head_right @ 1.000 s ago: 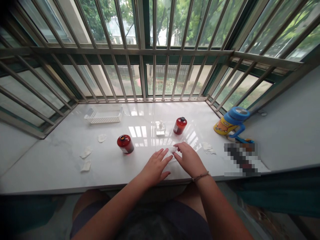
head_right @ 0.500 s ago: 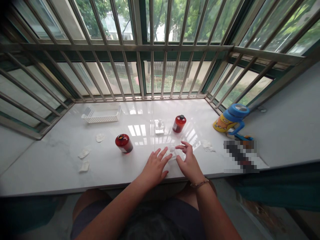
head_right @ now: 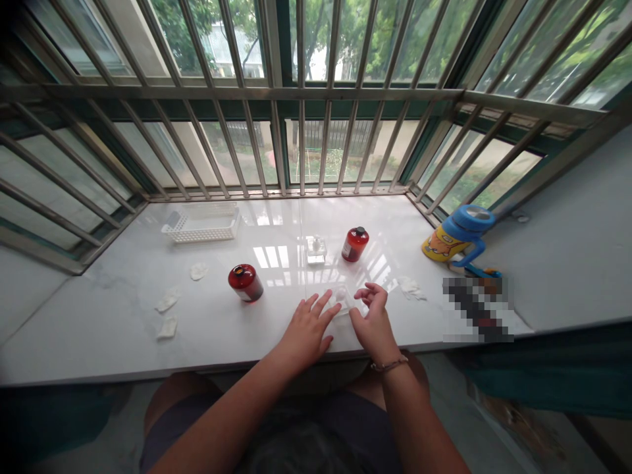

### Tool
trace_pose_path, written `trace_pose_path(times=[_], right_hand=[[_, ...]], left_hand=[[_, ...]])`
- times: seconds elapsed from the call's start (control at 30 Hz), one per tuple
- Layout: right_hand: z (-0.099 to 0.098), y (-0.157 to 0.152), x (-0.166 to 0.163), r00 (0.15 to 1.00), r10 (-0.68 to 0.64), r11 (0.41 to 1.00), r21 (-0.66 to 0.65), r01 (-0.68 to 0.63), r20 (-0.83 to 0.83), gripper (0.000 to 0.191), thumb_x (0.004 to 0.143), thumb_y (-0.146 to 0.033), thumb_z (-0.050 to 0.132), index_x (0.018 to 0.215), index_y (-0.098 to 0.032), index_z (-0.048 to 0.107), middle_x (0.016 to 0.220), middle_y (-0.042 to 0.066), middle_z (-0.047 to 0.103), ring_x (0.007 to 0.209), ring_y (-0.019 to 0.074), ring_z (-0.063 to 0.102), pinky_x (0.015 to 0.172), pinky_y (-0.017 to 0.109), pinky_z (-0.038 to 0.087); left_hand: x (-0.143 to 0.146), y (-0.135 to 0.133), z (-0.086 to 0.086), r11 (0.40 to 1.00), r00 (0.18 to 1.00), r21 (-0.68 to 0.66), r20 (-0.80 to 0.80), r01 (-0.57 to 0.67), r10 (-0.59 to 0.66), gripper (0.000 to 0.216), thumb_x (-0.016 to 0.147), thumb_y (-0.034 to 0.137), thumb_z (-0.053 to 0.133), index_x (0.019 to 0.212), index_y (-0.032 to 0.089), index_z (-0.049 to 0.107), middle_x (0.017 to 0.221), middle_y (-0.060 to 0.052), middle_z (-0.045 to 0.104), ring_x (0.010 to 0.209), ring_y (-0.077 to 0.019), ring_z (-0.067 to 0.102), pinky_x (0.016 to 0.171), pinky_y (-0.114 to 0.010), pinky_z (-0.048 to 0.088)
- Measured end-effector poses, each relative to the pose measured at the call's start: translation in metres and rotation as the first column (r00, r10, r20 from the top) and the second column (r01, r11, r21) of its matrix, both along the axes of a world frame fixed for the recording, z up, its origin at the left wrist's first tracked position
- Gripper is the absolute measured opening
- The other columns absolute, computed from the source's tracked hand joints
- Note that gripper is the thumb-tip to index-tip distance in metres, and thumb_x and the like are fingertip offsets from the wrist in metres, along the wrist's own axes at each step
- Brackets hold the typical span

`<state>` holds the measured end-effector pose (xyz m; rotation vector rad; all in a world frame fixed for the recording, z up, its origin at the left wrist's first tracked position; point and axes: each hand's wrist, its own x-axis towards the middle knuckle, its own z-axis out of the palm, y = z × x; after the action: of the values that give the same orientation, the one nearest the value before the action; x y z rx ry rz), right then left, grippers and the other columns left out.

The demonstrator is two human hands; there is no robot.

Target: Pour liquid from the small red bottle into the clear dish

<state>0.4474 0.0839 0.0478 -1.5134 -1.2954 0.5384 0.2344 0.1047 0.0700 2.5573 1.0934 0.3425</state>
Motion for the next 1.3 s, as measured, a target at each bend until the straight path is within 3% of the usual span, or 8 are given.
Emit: trace_pose_path(times=[0.13, 0.3, 0.57, 0.73, 0.9, 1.0, 1.17, 1.3], right_hand=[[0.005, -0.002, -0.005, 0.993, 0.119, 0.992, -0.042, -0.119, -0.004, 0.077, 0.086, -0.021, 0.06, 0.154, -0.027, 0.024, 0.142, 0.014, 0.064, 0.143, 0.0271, 0.056, 0.123, 0.059, 0.042], [0.003, -0.001, -0.004, 0.998, -0.042, 0.999, 0.006, 0.042, 0.055, 0.065, 0.086, -0.027, 0.067, 0.143, -0.024, 0.036, 0.119, 0.009, 0.063, 0.116, 0.0256, 0.066, 0.115, 0.057, 0.05], [0.016, 0.005, -0.006, 0.996, 0.066, 0.998, 0.008, -0.066, 0.065, 0.083, 0.092, -0.042, 0.074, 0.157, -0.028, 0.025, 0.154, 0.018, 0.059, 0.142, 0.0309, 0.058, 0.121, 0.061, 0.043], [0.022, 0.012, -0.011, 0.992, 0.081, 0.995, -0.06, -0.075, 0.097, 0.094, 0.094, -0.048, 0.072, 0.166, -0.024, 0.018, 0.13, 0.014, 0.075, 0.141, 0.0323, 0.061, 0.119, 0.059, 0.046], [0.018, 0.014, -0.011, 0.991, -0.005, 0.998, -0.065, 0.014, 0.131, 0.095, 0.09, -0.054, 0.075, 0.164, -0.021, 0.026, 0.118, 0.012, 0.076, 0.119, 0.0323, 0.071, 0.11, 0.057, 0.053], [0.016, 0.012, -0.008, 0.986, -0.067, 0.998, -0.012, 0.069, 0.151, 0.095, 0.085, -0.057, 0.081, 0.158, -0.02, 0.033, 0.119, 0.013, 0.073, 0.111, 0.031, 0.071, 0.109, 0.056, 0.054], [0.015, 0.005, -0.008, 0.995, 0.068, 0.997, -0.029, -0.066, 0.076, 0.09, 0.094, -0.047, 0.071, 0.163, -0.025, 0.018, 0.142, 0.017, 0.068, 0.135, 0.0308, 0.063, 0.118, 0.059, 0.046], [0.007, 0.004, -0.007, 0.999, 0.04, 0.998, -0.058, -0.039, 0.026, 0.081, 0.094, -0.039, 0.066, 0.16, -0.024, 0.023, 0.125, 0.012, 0.072, 0.124, 0.0289, 0.069, 0.117, 0.059, 0.047]], left_hand=[[0.001, 0.0, 0.0, 1.0, 1.0, 0.002, -0.002, -0.007, 0.007, 0.086, 0.088, 0.023, 0.078, 0.164, 0.033, 0.041, 0.181, -0.007, 0.025, 0.159, -0.0434, 0.036, 0.128, -0.069, 0.034], [0.001, 0.001, 0.004, 1.0, 0.999, -0.024, -0.046, -0.003, 0.002, 0.084, 0.09, 0.025, 0.077, 0.165, 0.033, 0.04, 0.182, -0.005, 0.023, 0.16, -0.0428, 0.035, 0.129, -0.069, 0.033], [0.0, 0.0, 0.005, 1.0, 0.998, -0.014, -0.06, -0.009, 0.008, 0.086, 0.092, 0.026, 0.075, 0.167, 0.035, 0.034, 0.183, -0.004, 0.021, 0.161, -0.0405, 0.034, 0.13, -0.067, 0.033], [0.001, -0.001, 0.005, 1.0, 0.998, -0.014, -0.069, -0.007, 0.006, 0.088, 0.091, 0.026, 0.075, 0.168, 0.034, 0.033, 0.183, -0.004, 0.02, 0.16, -0.0406, 0.035, 0.13, -0.067, 0.033], [0.0, 0.0, 0.004, 1.0, 0.997, -0.009, -0.079, -0.007, 0.006, 0.087, 0.092, 0.028, 0.074, 0.169, 0.034, 0.032, 0.183, -0.004, 0.019, 0.161, -0.0409, 0.034, 0.13, -0.068, 0.033], [0.0, 0.0, 0.004, 1.0, 0.996, -0.007, -0.087, -0.005, 0.005, 0.086, 0.093, 0.029, 0.073, 0.169, 0.034, 0.032, 0.183, -0.004, 0.019, 0.161, -0.0404, 0.035, 0.13, -0.068, 0.033], [0.002, -0.001, 0.005, 1.0, 0.996, -0.008, -0.091, -0.016, 0.015, 0.087, 0.093, 0.028, 0.074, 0.168, 0.035, 0.033, 0.183, -0.004, 0.019, 0.161, -0.0409, 0.035, 0.13, -0.068, 0.033], [0.001, -0.002, 0.004, 1.0, 0.996, 0.003, -0.085, -0.019, 0.019, 0.085, 0.093, 0.028, 0.075, 0.167, 0.036, 0.035, 0.183, -0.004, 0.019, 0.16, -0.0407, 0.035, 0.13, -0.068, 0.033]])
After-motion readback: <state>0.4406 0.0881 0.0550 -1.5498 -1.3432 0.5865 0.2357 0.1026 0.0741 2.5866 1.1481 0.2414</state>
